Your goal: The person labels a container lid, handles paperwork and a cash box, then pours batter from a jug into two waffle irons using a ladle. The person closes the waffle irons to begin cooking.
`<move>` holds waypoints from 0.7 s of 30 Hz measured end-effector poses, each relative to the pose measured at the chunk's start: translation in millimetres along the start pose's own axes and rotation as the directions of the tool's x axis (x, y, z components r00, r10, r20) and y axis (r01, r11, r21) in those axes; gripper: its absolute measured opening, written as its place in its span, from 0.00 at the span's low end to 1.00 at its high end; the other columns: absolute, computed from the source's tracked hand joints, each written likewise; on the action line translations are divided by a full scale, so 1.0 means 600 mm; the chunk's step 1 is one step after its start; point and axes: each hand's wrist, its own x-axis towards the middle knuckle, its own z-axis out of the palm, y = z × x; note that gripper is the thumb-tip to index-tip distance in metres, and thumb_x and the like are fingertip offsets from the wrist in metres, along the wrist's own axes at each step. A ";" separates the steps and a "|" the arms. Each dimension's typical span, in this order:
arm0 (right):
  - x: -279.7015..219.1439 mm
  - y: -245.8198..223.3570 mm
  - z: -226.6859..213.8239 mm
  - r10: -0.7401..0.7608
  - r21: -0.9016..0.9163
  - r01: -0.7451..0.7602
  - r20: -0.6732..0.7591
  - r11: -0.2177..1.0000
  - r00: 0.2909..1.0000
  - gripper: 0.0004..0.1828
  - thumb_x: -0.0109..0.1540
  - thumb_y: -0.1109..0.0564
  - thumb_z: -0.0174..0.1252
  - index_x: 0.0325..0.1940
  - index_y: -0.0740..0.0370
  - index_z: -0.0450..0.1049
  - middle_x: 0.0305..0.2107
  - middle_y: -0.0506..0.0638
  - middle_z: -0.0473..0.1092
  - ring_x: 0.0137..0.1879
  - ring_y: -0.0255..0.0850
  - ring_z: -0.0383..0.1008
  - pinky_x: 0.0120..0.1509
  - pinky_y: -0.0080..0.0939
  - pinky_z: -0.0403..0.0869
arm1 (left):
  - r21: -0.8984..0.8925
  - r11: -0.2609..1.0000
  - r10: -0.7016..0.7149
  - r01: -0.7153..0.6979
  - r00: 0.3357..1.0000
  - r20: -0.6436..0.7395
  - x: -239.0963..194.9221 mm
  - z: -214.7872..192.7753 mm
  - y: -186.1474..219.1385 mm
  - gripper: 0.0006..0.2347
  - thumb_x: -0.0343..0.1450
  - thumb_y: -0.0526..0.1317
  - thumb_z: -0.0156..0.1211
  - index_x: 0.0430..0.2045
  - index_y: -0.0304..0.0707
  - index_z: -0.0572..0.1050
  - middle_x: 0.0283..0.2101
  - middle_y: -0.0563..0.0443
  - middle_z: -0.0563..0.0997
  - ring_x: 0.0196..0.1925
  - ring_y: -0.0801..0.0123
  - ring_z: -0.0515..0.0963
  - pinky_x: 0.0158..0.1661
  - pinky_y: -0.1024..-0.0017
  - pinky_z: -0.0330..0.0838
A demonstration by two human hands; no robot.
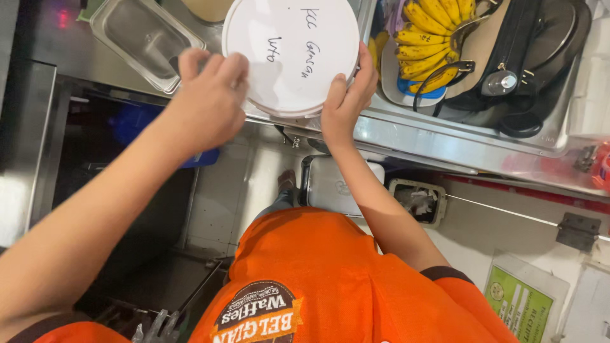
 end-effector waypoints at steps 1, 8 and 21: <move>0.002 0.000 0.000 -0.003 -0.002 0.003 0.002 1.000 1.000 0.30 0.68 0.61 0.45 0.76 0.65 0.56 0.68 0.60 0.59 0.72 0.54 0.60 0.80 0.53 0.58 | -0.075 0.997 0.002 -0.003 1.000 -0.013 -0.003 -0.002 0.012 0.11 0.64 0.35 0.60 0.37 0.30 0.79 0.50 0.48 0.71 0.53 0.60 0.73 0.63 0.51 0.53; 0.009 0.001 -0.010 -0.031 -0.022 0.032 0.033 0.999 0.999 0.30 0.67 0.61 0.46 0.75 0.64 0.56 0.67 0.60 0.60 0.73 0.53 0.61 0.80 0.53 0.58 | 0.054 0.989 0.135 -0.135 0.991 0.019 0.023 -0.009 -0.005 0.02 0.69 0.36 0.61 0.31 0.39 0.79 0.47 0.51 0.71 0.51 0.65 0.74 0.64 0.52 0.56; 0.011 -0.004 -0.017 -0.027 -0.032 0.029 0.052 0.999 0.998 0.30 0.67 0.61 0.47 0.75 0.65 0.57 0.65 0.60 0.61 0.70 0.54 0.62 0.78 0.53 0.61 | 0.377 0.864 0.301 -0.334 0.942 0.146 0.117 0.054 -0.177 0.02 0.66 0.38 0.63 0.23 0.45 0.81 0.48 0.60 0.77 0.53 0.71 0.79 0.51 0.71 0.74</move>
